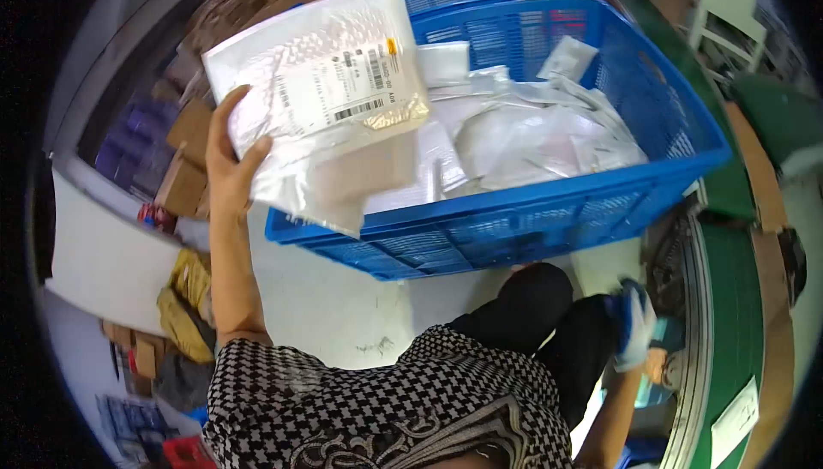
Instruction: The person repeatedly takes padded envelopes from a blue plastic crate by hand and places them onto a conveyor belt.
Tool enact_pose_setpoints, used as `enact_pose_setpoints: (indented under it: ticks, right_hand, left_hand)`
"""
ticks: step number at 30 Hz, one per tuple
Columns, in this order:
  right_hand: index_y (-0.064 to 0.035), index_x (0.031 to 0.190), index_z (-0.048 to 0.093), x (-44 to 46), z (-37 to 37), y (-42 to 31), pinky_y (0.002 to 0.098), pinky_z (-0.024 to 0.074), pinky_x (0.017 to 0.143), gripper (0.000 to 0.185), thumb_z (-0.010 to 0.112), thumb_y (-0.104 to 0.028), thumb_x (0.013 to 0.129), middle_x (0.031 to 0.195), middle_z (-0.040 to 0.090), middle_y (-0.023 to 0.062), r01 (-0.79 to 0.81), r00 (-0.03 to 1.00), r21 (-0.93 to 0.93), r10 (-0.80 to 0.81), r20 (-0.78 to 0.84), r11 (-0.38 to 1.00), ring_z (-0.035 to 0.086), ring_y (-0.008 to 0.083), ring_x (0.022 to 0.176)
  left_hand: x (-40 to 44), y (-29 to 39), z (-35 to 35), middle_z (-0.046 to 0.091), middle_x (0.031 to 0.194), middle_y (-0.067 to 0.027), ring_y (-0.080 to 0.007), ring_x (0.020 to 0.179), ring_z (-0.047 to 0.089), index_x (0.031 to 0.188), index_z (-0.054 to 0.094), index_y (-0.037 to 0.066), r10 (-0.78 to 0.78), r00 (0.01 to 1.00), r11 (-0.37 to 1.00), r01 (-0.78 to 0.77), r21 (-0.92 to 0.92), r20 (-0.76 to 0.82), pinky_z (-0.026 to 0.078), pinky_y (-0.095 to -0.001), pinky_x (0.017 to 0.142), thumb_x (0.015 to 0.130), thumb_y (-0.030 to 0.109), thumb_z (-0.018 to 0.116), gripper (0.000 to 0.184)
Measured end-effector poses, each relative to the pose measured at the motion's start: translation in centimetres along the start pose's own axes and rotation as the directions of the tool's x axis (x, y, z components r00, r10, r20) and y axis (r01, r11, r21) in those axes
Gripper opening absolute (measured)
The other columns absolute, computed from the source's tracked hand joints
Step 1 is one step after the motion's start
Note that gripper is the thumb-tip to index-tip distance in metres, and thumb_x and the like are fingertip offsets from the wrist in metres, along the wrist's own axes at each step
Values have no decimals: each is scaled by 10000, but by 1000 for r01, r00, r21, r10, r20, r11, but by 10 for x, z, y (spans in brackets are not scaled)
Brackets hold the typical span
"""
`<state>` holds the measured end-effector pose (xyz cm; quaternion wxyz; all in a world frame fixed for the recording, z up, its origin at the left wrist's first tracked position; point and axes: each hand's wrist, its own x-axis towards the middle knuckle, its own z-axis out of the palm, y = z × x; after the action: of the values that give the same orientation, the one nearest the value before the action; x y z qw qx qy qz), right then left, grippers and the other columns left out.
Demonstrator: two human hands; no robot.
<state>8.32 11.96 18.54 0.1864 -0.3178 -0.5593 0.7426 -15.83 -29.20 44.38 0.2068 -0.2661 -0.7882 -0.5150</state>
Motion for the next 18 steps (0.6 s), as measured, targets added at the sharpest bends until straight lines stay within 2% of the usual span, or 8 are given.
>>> enact_pose_setpoints:
  ticks: [3,5,6,7,8,10,14,18]
  right_hand:
    - [10,1289,411,3,58,-12,268,423,865,423,461,-166,909,1173,548,133,194,894,138,-233,384,971,546,193,989]
    - [40,1290,387,-20,79,-35,286,425,887,422,430,-92,891,1267,484,185,121,778,461,-373,506,879,525,207,1083]
    - [50,1262,417,-16,73,-10,295,443,873,408,449,-94,881,1214,524,183,66,788,608,-416,454,791,546,215,1054]
    - [50,1262,417,-23,52,3,295,443,873,408,449,-94,881,1214,524,183,98,827,606,-403,391,790,546,215,1054]
    - [53,1249,430,-34,34,8,291,449,857,404,464,-99,876,1184,539,177,66,884,580,-316,343,812,554,212,1029]
    - [59,1222,456,-58,5,14,284,459,826,396,494,-110,866,1124,569,165,-16,960,551,-140,241,835,569,205,979]
    - [68,1182,495,-87,-37,26,272,474,779,387,539,-125,850,1033,613,146,-148,989,551,111,100,821,593,195,904]
    - [64,1127,543,-110,-65,55,262,462,755,340,551,-132,848,984,622,136,25,964,454,99,-247,891,582,171,861]
  left_hand:
    - [-20,17,39,462,1286,-111,-200,1070,494,1286,443,81,-7,1000,982,8,-187,6,383,-269,922,657,81,650,662]
    - [-44,22,82,435,1310,-112,-210,1079,487,1292,438,81,0,993,949,38,-313,119,376,-283,936,666,100,665,666]
    - [-61,11,104,413,1328,-120,-231,1120,460,1296,425,56,68,981,955,-10,-297,184,349,-292,964,679,97,666,663]
    - [-78,5,127,405,1335,-127,-244,1150,439,1299,418,41,29,943,933,94,-348,331,331,-305,983,690,89,659,657]
    - [-96,-1,152,396,1343,-134,-257,1180,419,1302,410,27,2,882,903,200,-379,472,314,-318,1003,701,81,653,651]
    - [-130,-37,202,385,1349,-143,-268,1204,397,1304,401,11,104,769,895,204,-396,631,292,-340,1022,729,63,628,621]
    - [-202,-62,271,446,1297,-140,-251,1167,428,1280,429,1,122,692,876,262,-405,712,293,-335,1018,794,39,573,508]
    - [-235,-83,300,478,1268,-132,-236,1142,445,1232,474,-13,-96,568,692,628,-355,818,293,-310,1012,820,30,540,420]
